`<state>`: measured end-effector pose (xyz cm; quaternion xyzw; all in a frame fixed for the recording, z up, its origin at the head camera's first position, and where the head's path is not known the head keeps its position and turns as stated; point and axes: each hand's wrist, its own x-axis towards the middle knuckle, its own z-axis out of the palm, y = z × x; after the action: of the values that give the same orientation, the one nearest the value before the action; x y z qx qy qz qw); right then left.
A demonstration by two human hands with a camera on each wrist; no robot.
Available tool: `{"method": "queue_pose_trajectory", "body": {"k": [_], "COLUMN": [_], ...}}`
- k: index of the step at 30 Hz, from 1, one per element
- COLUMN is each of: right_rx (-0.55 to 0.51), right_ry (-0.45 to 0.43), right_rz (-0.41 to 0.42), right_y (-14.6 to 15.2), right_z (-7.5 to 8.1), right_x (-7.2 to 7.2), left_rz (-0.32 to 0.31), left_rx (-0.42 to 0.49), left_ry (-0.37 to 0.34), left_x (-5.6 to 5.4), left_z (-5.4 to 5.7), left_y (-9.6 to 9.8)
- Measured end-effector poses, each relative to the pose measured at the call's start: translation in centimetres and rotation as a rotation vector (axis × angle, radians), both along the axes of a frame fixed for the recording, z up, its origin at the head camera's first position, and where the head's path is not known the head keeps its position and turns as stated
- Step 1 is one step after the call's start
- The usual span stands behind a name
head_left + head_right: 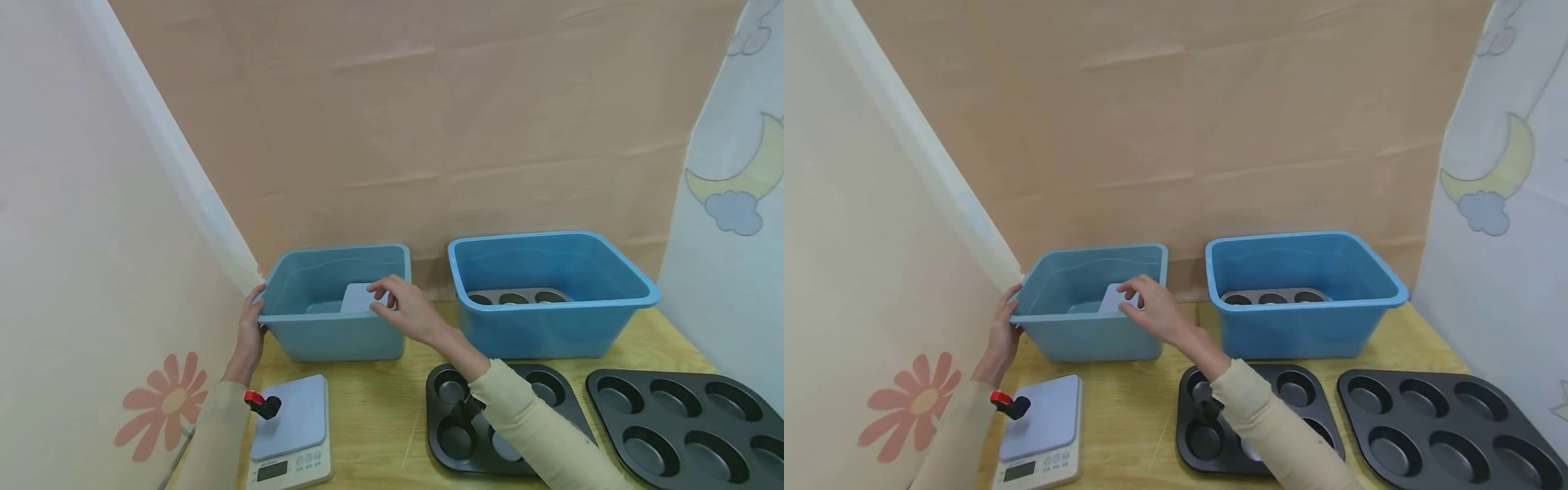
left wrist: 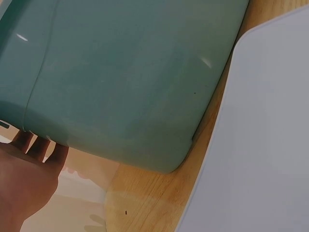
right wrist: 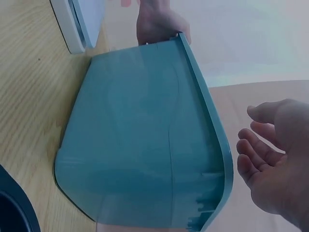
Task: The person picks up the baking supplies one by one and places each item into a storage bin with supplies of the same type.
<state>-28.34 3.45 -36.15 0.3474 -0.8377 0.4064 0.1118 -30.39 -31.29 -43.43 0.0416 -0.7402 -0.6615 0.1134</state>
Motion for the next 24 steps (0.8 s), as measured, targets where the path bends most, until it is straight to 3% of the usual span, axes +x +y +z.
{"method": "queue_pose_trajectory", "body": {"k": [7, 24], "right_rx": [-0.021, 0.049], "right_ry": [-0.073, -0.057], "right_rz": [0.094, 0.200], "right_y": [-0.6, -2.3], "right_z": [-0.4, -1.4], "right_x": [1.3, 3.1], "left_rz": [-0.008, -0.009], "left_rx": [0.016, 0.011], "left_ry": [-0.012, -0.021], "left_x": [-0.2, 0.2], "left_z": [-0.2, 0.0], "left_y": [0.1, 0.0]}}
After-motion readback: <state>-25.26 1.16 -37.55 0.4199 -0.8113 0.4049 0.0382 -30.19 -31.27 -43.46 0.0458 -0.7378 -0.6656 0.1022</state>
